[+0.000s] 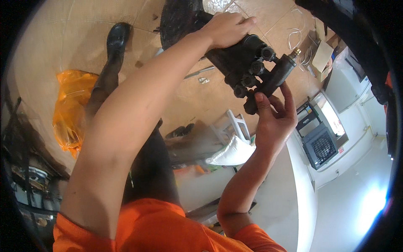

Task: The person assembles a mechanical part by attaching a smaller component to a larger cylindrical object. They use a cloth to wipe the part and then secure it with a bolt.

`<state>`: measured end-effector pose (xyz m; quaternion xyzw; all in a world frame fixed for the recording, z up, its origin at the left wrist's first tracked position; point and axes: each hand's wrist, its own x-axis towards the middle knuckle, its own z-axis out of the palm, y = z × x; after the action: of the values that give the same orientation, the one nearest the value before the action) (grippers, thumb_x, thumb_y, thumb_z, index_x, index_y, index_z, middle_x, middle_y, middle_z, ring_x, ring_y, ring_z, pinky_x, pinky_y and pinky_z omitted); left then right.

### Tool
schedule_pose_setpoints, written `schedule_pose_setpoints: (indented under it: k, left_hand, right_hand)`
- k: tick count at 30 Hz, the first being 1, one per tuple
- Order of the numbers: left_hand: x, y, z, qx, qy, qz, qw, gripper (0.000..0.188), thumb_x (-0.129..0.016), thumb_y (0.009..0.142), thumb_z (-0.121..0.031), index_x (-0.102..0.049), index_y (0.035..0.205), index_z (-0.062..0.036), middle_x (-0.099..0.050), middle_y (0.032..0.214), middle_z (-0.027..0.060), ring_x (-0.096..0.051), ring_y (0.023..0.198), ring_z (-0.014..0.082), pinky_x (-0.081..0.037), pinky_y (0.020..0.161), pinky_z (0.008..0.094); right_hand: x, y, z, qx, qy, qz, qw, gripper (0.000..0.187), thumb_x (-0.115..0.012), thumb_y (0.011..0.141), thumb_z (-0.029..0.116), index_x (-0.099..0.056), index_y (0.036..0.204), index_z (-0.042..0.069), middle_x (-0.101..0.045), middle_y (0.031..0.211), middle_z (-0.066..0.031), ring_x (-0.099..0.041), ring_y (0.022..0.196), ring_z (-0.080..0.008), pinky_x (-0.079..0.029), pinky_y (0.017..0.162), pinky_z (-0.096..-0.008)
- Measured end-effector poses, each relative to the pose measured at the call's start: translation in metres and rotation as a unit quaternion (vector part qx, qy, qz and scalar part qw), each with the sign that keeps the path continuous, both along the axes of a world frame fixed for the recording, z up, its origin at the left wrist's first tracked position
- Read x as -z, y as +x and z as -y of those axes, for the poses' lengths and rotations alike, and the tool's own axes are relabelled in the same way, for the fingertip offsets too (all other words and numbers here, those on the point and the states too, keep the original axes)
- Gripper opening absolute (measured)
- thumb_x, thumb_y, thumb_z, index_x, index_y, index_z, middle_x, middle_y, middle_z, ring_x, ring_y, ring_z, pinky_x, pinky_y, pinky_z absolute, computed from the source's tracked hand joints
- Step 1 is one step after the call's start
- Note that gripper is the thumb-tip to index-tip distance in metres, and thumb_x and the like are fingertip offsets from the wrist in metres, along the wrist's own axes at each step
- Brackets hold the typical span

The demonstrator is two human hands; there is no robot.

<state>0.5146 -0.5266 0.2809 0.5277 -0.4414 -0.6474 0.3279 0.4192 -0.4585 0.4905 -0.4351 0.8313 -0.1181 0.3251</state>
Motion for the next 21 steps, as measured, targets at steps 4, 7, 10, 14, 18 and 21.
schedule_pose_setpoints:
  k: [4,7,10,14,18,21]
  left_hand:
    - [-0.016,0.013,-0.013,-0.026,0.028,-0.02,0.999,0.058,-0.034,0.101,-0.049,-0.071,0.097,-0.0048,-0.069,0.097,0.0237,-0.062,0.102,0.0405,-0.039,0.1,0.0455]
    - [-0.011,0.009,-0.036,-0.131,-0.026,-0.01,0.991,0.053,-0.034,0.101,-0.048,-0.071,0.104,-0.0094,-0.068,0.107,0.0196,-0.061,0.105,0.0348,-0.032,0.106,0.0424]
    - [-0.032,0.018,-0.046,-0.169,0.15,-0.171,0.959,0.051,-0.041,0.098,-0.052,-0.065,0.118,-0.0119,-0.064,0.118,0.0131,-0.059,0.107,0.0258,-0.042,0.095,0.0422]
    - [-0.109,0.052,-0.017,-0.142,0.454,-0.243,0.845,0.052,-0.045,0.095,-0.055,-0.056,0.131,-0.0189,-0.062,0.118,0.0067,-0.06,0.101,0.0236,-0.05,0.086,0.0505]
    - [-0.112,0.052,-0.005,-0.05,0.458,-0.117,0.88,0.047,-0.045,0.099,-0.043,-0.054,0.135,-0.0144,-0.061,0.125,0.0089,-0.06,0.11,0.0243,-0.05,0.095,0.0427]
    - [-0.109,0.069,-0.016,-0.032,0.526,-0.164,0.834,0.05,-0.044,0.1,-0.037,-0.05,0.14,-0.0087,-0.057,0.136,0.0093,-0.058,0.118,0.0247,-0.047,0.102,0.037]
  right_hand:
    - [0.0,0.008,-0.002,0.014,0.001,0.009,1.0,0.063,-0.074,0.078,-0.008,-0.052,0.136,-0.001,-0.071,0.091,-0.0138,-0.07,0.082,-0.0156,-0.055,0.067,-0.0252]
    - [-0.002,0.009,-0.004,0.014,-0.009,0.049,0.999,0.063,-0.074,0.078,-0.008,-0.052,0.137,0.0,-0.071,0.09,-0.0126,-0.069,0.081,-0.0151,-0.055,0.067,-0.0251]
    - [-0.002,0.009,-0.006,0.016,-0.018,0.094,0.995,0.059,-0.077,0.079,-0.004,-0.054,0.134,-0.002,-0.07,0.085,-0.0077,-0.068,0.076,-0.0116,-0.055,0.066,-0.0236]
    - [0.003,0.012,-0.021,-0.058,-0.049,0.069,0.995,0.059,-0.077,0.079,-0.002,-0.056,0.134,0.001,-0.068,0.086,-0.0069,-0.066,0.075,-0.0115,-0.054,0.066,-0.025]
    - [0.009,0.022,-0.044,-0.117,-0.076,0.053,0.989,0.057,-0.075,0.079,0.005,-0.057,0.133,0.003,-0.065,0.092,-0.0174,-0.065,0.08,-0.0278,-0.052,0.071,-0.0329]
    - [0.012,0.039,-0.075,-0.095,-0.135,0.098,0.981,0.06,-0.075,0.077,0.004,-0.058,0.134,0.004,-0.057,0.082,-0.0119,-0.051,0.064,-0.0262,-0.045,0.061,-0.0357]
